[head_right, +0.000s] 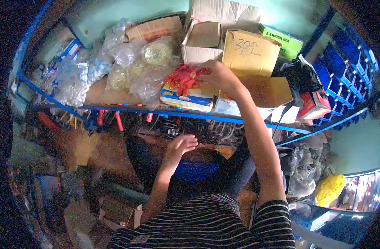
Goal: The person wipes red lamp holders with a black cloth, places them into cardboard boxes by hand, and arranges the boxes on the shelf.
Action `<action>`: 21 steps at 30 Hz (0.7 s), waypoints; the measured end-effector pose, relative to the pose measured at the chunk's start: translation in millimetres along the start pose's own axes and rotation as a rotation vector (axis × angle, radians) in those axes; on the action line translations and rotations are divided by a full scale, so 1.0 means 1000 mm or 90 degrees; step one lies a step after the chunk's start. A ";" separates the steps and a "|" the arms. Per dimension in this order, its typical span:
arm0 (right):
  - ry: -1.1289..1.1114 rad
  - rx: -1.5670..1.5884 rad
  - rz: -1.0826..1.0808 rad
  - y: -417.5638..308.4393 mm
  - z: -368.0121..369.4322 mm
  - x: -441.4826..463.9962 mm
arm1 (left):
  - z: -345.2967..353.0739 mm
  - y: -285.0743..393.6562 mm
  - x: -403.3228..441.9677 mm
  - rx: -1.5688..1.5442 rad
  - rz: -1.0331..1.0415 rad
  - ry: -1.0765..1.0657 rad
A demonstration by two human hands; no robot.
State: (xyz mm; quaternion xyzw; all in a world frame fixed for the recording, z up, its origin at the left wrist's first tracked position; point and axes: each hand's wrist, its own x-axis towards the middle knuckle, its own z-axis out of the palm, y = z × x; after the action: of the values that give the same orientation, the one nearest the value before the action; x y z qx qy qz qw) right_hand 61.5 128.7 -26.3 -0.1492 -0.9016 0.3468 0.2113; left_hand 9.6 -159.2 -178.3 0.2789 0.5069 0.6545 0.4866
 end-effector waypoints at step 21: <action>-0.038 0.202 -0.020 -0.048 -0.048 0.027 | 0.083 0.163 0.173 0.062 0.544 0.129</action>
State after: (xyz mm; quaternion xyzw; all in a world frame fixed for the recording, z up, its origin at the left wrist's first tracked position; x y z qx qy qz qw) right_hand 55.4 132.8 46.5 -0.0891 -0.8434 0.4860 0.2111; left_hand -41.2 30.1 -20.3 0.4203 0.4212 0.7967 0.1061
